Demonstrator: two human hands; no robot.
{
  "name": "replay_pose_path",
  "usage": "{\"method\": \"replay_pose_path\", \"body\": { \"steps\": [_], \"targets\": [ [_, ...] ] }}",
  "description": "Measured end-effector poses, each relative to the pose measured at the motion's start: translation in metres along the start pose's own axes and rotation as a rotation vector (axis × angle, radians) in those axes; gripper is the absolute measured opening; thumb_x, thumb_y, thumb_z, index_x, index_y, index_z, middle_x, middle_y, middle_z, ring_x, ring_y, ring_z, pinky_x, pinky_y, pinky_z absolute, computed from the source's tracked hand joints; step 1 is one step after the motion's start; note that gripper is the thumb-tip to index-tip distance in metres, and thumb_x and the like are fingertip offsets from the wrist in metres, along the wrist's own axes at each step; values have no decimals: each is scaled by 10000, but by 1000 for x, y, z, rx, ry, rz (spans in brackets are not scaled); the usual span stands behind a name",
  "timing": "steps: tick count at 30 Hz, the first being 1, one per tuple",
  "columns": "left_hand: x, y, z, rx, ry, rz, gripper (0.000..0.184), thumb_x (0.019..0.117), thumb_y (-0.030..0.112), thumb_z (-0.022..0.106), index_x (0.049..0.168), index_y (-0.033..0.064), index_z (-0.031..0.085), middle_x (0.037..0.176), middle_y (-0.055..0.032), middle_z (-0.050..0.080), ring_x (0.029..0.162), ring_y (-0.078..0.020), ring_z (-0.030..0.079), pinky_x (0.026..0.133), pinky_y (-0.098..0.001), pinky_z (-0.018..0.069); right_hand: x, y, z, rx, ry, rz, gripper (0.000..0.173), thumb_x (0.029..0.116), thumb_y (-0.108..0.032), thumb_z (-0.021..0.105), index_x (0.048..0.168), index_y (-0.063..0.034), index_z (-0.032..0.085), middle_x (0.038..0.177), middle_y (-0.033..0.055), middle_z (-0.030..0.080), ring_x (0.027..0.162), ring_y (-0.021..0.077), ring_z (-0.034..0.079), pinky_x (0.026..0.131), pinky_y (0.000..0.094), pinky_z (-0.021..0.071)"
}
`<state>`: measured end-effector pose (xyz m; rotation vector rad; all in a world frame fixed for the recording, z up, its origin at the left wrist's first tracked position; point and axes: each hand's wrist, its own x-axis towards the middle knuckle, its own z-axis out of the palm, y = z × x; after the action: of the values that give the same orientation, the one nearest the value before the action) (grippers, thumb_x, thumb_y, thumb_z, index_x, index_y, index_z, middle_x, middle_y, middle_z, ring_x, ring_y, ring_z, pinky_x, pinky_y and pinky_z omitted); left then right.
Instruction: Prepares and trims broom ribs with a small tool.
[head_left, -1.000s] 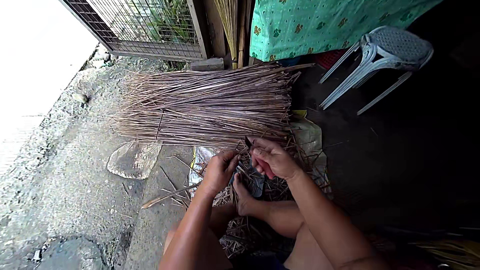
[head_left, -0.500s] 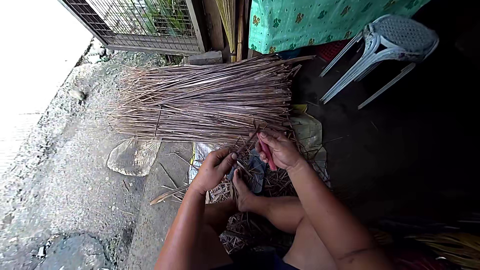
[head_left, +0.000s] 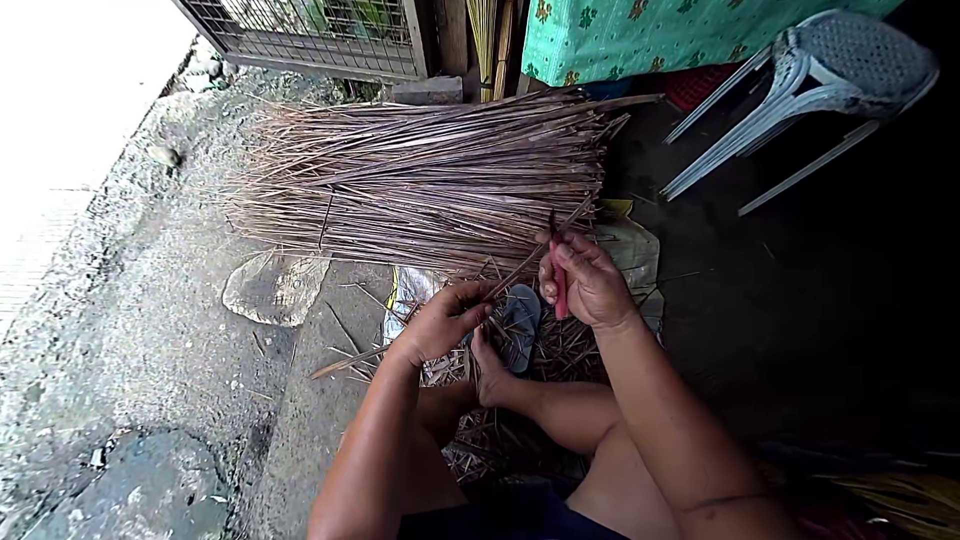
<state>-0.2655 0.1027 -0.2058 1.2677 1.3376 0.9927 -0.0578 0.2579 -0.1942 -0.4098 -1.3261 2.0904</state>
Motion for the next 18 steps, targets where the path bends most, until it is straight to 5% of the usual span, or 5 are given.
{"method": "replay_pose_path", "body": {
  "steps": [2, 6, 11, 18],
  "targets": [
    [-2, -5, -5, 53, 13, -29, 325, 1015, 152, 622, 1328, 67, 644, 1031, -55, 726, 861, -117, 696, 830, -321, 599, 0, -13, -15, -34, 125, -80, 310, 1101, -319, 423, 1255, -125, 611, 798, -1, 639, 568, 79, 583, 517, 226, 532],
    [-2, -5, -13, 133, 65, 58, 192, 1008, 229, 647, 1088, 66, 710, 844, -2, 698, 737, -74, 652, 727, -268, 570, 0, -27, -35, -25, 299, -175, 340, 1119, -313, 351, 1278, -128, 589, 818, -11, 632, 583, 76, 585, 527, 223, 530],
    [-2, -3, -10, 99, 104, 191, 238, 992, 263, 656, 1085, 50, 708, 815, 14, 662, 666, -48, 587, 628, -218, 518, 4, -23, -34, 52, 385, -95, 353, 1124, -346, 328, 1255, -153, 593, 800, -29, 601, 565, 53, 557, 507, 190, 499],
    [10, -11, 6, 248, 192, 134, 227, 1034, 187, 504, 1079, 51, 680, 778, -10, 666, 660, -95, 639, 648, -300, 572, 1, -12, -8, -288, 78, 62, 262, 1085, -227, 464, 1191, -58, 633, 814, 70, 684, 543, 112, 596, 499, 260, 541]
  ]
}}
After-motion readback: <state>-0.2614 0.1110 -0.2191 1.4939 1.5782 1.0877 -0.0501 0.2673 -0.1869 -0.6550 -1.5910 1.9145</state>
